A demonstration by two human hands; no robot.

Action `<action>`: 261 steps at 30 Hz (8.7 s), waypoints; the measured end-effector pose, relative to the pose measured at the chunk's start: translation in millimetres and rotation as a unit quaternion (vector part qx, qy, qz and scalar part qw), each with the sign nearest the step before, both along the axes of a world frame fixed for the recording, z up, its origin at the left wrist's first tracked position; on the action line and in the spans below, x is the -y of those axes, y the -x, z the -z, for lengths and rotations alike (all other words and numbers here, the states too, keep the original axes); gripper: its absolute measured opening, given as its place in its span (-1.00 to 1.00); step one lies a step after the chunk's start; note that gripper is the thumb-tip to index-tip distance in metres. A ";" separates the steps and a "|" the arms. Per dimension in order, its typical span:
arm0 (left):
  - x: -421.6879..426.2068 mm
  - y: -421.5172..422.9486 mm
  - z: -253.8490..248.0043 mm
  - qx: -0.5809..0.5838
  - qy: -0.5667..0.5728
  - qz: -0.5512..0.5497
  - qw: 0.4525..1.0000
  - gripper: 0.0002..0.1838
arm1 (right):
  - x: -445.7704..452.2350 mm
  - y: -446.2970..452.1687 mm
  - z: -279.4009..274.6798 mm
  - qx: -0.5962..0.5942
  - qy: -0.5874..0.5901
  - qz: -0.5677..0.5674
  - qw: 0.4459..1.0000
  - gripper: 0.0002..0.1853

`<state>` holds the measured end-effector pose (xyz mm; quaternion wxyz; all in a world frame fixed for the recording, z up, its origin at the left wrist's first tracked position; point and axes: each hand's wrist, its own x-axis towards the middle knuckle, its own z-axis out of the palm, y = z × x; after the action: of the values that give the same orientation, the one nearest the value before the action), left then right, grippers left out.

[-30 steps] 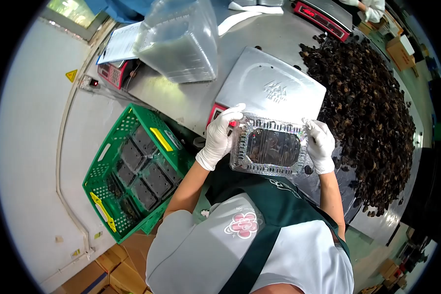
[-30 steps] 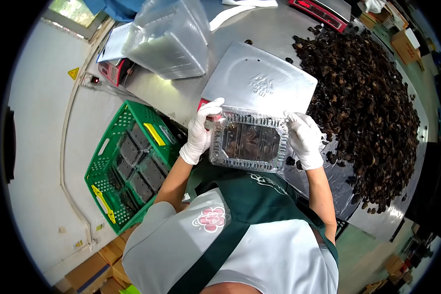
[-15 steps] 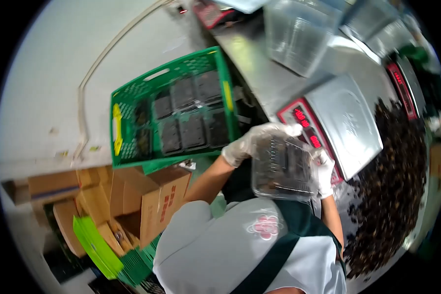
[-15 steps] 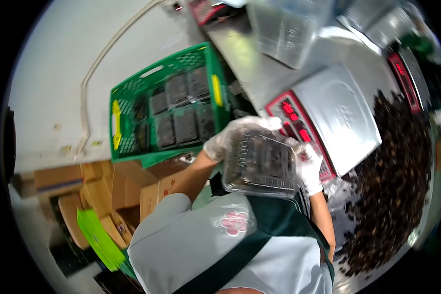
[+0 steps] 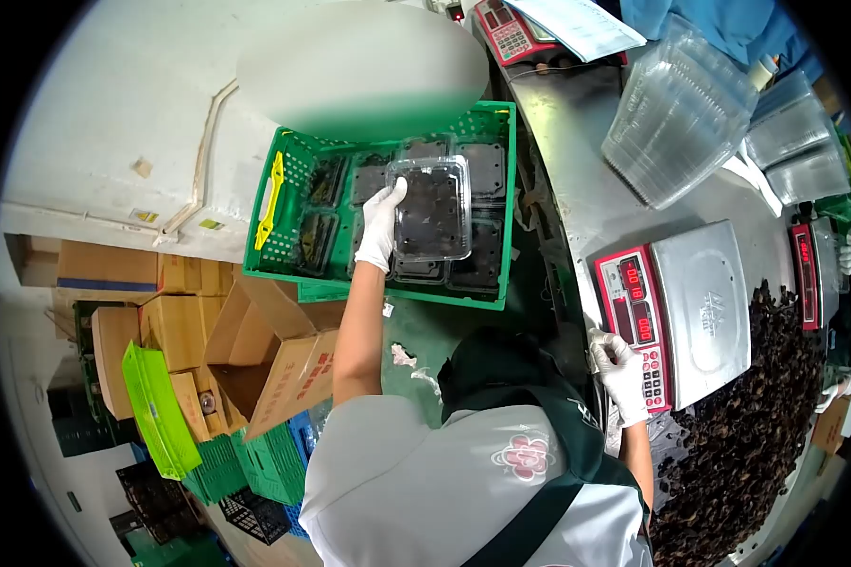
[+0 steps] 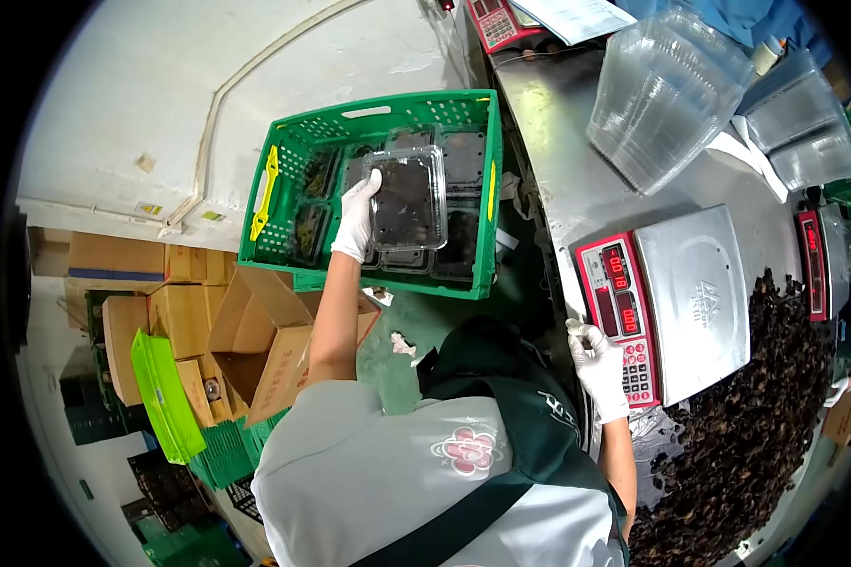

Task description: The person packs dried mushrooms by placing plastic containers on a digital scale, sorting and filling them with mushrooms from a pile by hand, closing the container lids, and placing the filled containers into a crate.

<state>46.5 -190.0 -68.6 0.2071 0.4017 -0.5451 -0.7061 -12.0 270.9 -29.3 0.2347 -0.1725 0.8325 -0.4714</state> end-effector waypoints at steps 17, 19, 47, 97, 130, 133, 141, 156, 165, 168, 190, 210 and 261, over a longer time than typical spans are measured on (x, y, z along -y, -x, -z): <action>-107.2 143.2 -80.9 -0.023 0.624 0.164 0.764 -0.61 | -46.3 -22.0 -8.1 0.027 -0.041 0.124 0.991 -0.84; -144.0 169.1 -127.6 -0.159 0.627 0.157 0.746 -0.64 | -54.8 -25.0 -6.7 0.033 -0.054 0.144 0.988 -0.85; -266.8 276.2 -211.2 -0.378 0.744 0.330 0.441 -0.88 | -151.1 -132.7 13.3 -0.070 -0.149 0.399 0.902 -0.74; -617.0 14.9 25.4 -0.336 0.533 0.750 0.200 -0.51 | -281.3 -225.5 67.1 -0.205 -0.302 0.440 0.821 -0.78; -566.9 38.6 25.2 -0.307 0.441 0.734 0.416 -0.50 | -298.6 -197.5 31.6 -0.054 -0.040 0.377 0.924 -0.73; -585.3 38.1 11.3 -0.290 0.372 0.744 0.474 -0.44 | -347.3 -176.3 42.5 -0.156 -0.104 0.516 0.836 -0.75; -609.7 24.3 14.7 -0.219 0.569 0.754 0.245 -0.13 | -358.7 -151.7 47.8 -0.052 -0.395 0.456 0.796 -0.28; -650.2 20.4 4.8 -0.332 0.503 0.748 0.277 -0.16 | -301.3 -231.8 59.8 -0.224 -0.301 0.555 0.743 -0.62; -614.2 21.6 7.2 -0.345 0.441 0.813 0.158 -0.61 | -269.6 -241.3 55.1 -0.128 -0.172 0.448 0.868 -0.63; -601.5 30.2 6.3 -0.348 0.422 0.818 0.179 -0.65 | -274.0 -229.3 59.1 -0.184 -0.156 0.476 0.846 -0.64; -579.2 35.3 13.9 -0.255 0.457 0.779 0.347 -0.84 | -303.5 -258.0 48.2 -0.107 -0.276 0.530 0.795 -0.46; -575.0 42.4 6.0 -0.253 0.424 0.711 0.501 -0.70 | -303.7 -179.3 41.8 0.060 0.207 0.612 0.761 -0.78; -598.4 28.0 15.7 -0.285 0.418 0.723 0.470 -0.78 | -272.9 -197.1 58.2 -0.104 -0.300 0.467 0.825 -0.68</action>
<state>18.5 408.4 -84.4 -0.0898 -0.4931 -0.7828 -0.3688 185.0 543.8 -87.5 -0.0618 0.2680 0.9334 -0.2303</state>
